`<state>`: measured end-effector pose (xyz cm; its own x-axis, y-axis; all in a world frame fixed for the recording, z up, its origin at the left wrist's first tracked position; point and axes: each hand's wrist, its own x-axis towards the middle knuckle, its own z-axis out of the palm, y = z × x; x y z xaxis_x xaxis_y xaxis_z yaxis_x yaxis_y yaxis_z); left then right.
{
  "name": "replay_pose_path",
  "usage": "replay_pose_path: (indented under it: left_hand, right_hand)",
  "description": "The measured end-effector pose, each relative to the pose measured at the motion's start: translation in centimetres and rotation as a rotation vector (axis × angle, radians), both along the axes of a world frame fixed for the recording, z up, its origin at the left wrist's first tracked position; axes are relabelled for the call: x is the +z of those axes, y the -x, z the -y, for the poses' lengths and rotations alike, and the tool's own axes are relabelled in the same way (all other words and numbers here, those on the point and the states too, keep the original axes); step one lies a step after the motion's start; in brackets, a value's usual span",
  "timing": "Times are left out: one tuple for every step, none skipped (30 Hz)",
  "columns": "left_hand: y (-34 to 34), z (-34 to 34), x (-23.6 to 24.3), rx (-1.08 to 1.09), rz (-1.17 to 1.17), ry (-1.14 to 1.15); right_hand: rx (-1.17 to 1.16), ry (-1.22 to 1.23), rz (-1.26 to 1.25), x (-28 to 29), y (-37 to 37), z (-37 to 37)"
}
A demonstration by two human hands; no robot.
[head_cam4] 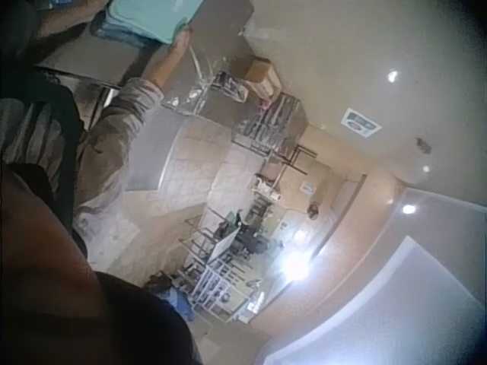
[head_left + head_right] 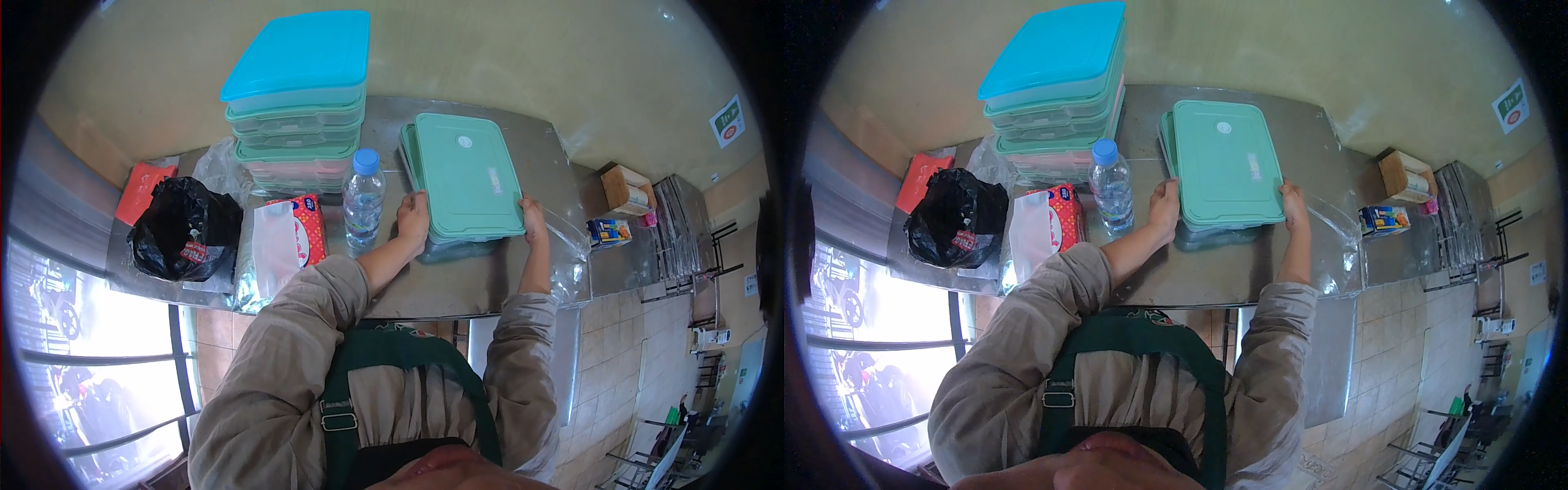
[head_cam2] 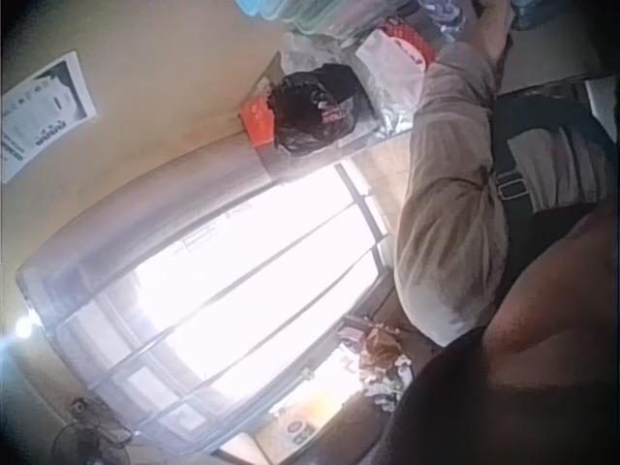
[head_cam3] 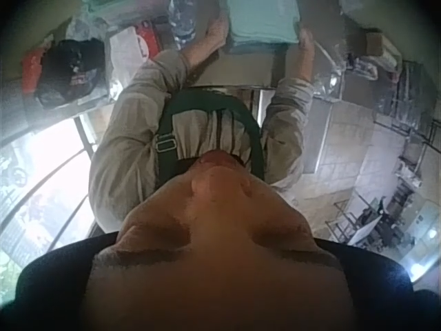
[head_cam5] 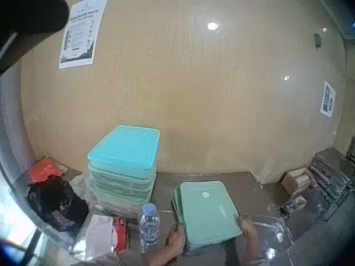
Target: Organizing and stacking plastic food containers and lids on a table.
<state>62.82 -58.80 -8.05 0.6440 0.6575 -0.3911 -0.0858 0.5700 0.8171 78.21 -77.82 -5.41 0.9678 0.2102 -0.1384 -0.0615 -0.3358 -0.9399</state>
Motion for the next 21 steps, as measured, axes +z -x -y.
replay_pose_path:
  left_hand:
    - [-0.1,-0.2,-0.1,0.000,0.004,0.001]
    - [-0.2,-0.7,-0.6,-0.014,-0.025,0.031]
    - [-0.3,-1.0,-1.2,-0.031,-0.053,0.063]
    - [-0.5,-1.7,-2.3,-0.014,-0.051,0.062]
    - [-0.4,-2.5,-3.4,0.009,-0.097,-0.075]
    - [-0.3,-3.4,-4.5,0.031,-0.146,-0.211]
    - [-0.5,-3.0,-4.4,0.020,-0.147,-0.205]
    - [-0.7,-2.8,-4.3,-0.004,-0.174,-0.239]
    - [-0.7,-2.6,-4.2,-0.026,-0.200,-0.274]
    - [-0.6,-2.6,-4.2,-0.034,-0.202,-0.274]
    - [-0.6,-2.7,-4.2,-0.036,-0.224,-0.358]
    - [-0.4,-2.9,-4.2,-0.037,-0.245,-0.442]
    - [-0.5,-2.6,-3.7,-0.055,-0.242,-0.442]
    - [-0.6,-2.3,-3.3,-0.035,-0.307,-0.565]
    - [-0.6,-2.0,-2.8,-0.015,-0.370,-0.689]
    - [-0.7,-2.2,-2.6,-0.023,-0.366,-0.689]
    - [-0.7,-2.3,-2.5,-0.016,-0.370,-0.660]
    - [-0.8,-2.3,-2.3,-0.009,-0.374,-0.631]
    - [-0.7,-2.2,-2.1,-0.026,-0.371,-0.629]
    - [-0.8,-2.1,-1.8,-0.055,-0.368,-0.668]
    - [-0.8,-2.0,-1.5,-0.082,-0.364,-0.705]
  right_hand:
    - [-0.032,-0.017,0.003,-0.9,-0.9,0.6]
    - [-0.024,-0.017,0.005,-1.1,-1.5,0.7]
    - [0.048,-0.081,0.007,-1.3,-2.0,0.9]
    - [0.131,-0.148,0.005,-1.3,-2.2,0.2]
    - [0.153,-0.152,0.002,-0.9,-1.8,-1.0]
    - [0.186,-0.085,0.037,-0.5,-1.3,-2.1]
    - [0.187,-0.007,0.072,-0.2,-1.1,-1.8]
    - [0.177,-0.001,0.068,0.1,-0.8,-1.7]
    - [0.185,0.088,0.120,0.4,-0.5,-1.8]
    - [0.195,0.174,0.172,0.8,-0.3,-1.9]
    - [0.188,0.175,0.168,1.2,-0.1,-2.0]
    - [0.179,0.254,0.200,1.6,-0.1,-2.3]
    - [0.160,0.336,0.233,1.6,-0.4,-2.1]
    - [0.143,0.341,0.229,1.6,-0.5,-1.8]
    - [0.136,0.351,0.277,1.5,-0.6,-1.5]
    - [0.139,0.357,0.329,1.5,-0.6,-1.5]
    - [0.129,0.361,0.328,1.5,-0.4,-1.3]
    - [0.107,0.347,0.348,1.4,-0.2,-1.1]
    - [0.082,0.336,0.362,1.3,0.2,-0.7]
    - [0.068,0.344,0.357,1.5,0.5,-0.1]
    - [0.046,0.367,0.370,1.9,0.6,0.9]
